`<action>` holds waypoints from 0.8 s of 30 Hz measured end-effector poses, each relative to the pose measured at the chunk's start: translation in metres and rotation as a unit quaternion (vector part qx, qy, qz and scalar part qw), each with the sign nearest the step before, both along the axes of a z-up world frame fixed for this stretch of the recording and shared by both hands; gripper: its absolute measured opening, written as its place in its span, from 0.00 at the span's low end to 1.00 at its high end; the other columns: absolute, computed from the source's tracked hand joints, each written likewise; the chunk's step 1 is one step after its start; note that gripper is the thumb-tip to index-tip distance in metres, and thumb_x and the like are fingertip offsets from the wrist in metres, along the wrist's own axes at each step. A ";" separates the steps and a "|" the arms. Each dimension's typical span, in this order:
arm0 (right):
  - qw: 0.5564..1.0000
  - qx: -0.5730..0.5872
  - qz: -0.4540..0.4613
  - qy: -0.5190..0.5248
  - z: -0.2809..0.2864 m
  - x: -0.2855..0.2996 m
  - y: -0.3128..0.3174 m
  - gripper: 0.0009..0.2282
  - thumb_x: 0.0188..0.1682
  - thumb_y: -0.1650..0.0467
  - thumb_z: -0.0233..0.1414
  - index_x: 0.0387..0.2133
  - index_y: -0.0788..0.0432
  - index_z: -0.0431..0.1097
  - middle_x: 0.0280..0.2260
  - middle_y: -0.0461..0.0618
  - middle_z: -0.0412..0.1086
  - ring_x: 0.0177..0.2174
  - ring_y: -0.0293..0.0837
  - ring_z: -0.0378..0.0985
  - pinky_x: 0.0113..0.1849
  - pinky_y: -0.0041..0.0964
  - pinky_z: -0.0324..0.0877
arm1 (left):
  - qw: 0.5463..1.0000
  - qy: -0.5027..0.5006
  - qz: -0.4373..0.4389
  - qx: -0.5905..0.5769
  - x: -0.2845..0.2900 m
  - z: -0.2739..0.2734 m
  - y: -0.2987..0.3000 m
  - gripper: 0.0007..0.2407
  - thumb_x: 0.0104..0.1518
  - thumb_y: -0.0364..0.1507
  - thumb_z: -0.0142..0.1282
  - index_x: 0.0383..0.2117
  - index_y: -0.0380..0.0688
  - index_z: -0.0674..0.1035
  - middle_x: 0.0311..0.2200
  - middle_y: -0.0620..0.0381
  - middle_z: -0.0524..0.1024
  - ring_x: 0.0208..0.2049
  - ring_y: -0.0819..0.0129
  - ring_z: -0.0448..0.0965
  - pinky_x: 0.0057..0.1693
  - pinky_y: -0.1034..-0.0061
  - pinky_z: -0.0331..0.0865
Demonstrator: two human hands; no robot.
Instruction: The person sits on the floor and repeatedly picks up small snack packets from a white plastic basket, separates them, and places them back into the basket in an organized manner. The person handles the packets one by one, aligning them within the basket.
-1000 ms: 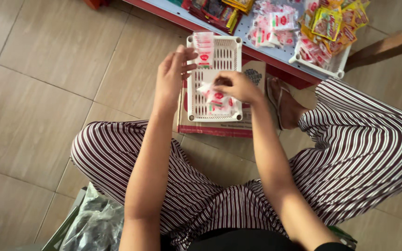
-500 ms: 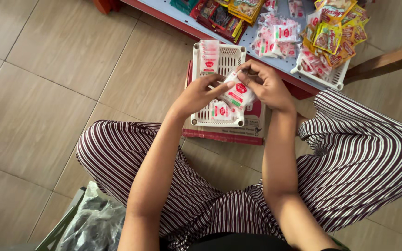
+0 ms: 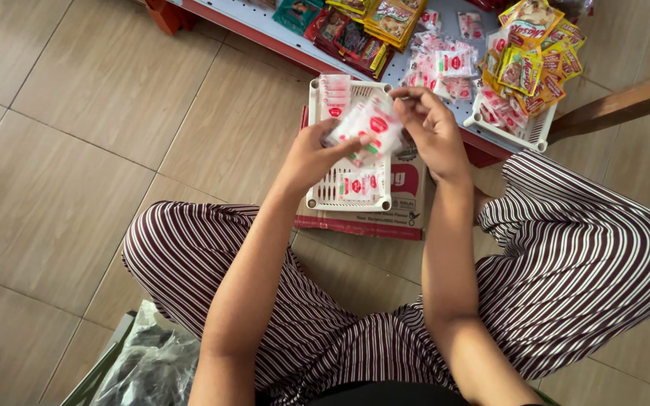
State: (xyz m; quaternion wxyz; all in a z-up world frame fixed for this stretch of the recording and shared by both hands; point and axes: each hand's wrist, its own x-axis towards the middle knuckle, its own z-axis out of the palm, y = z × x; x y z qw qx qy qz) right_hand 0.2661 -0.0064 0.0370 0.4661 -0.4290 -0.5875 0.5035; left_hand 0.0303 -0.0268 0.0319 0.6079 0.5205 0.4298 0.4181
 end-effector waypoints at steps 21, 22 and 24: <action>0.995 -0.050 -0.071 0.046 -0.029 -0.009 0.010 0.06 0.51 0.72 0.63 0.38 0.60 0.74 0.33 0.43 0.78 0.30 0.30 0.77 0.32 0.23 0.69 | 0.989 0.042 0.131 0.053 -0.005 0.007 0.002 0.16 0.56 0.36 0.67 0.41 0.34 0.84 0.24 0.60 0.81 0.25 0.81 0.77 0.32 0.82 0.70; 0.996 -0.052 -0.067 0.038 -0.030 -0.009 0.010 0.06 0.51 0.73 0.63 0.37 0.60 0.74 0.32 0.44 0.77 0.29 0.30 0.76 0.30 0.23 0.67 | 0.988 0.046 0.133 0.060 -0.008 0.010 0.001 0.16 0.55 0.36 0.67 0.41 0.34 0.84 0.24 0.60 0.82 0.25 0.82 0.78 0.32 0.82 0.71; 0.996 -0.055 -0.059 0.022 -0.029 -0.010 0.011 0.06 0.52 0.73 0.63 0.37 0.60 0.74 0.31 0.44 0.77 0.27 0.31 0.74 0.28 0.23 0.64 | 0.986 0.053 0.139 0.075 -0.013 0.015 0.002 0.17 0.54 0.36 0.68 0.40 0.34 0.83 0.24 0.60 0.83 0.26 0.82 0.81 0.33 0.83 0.74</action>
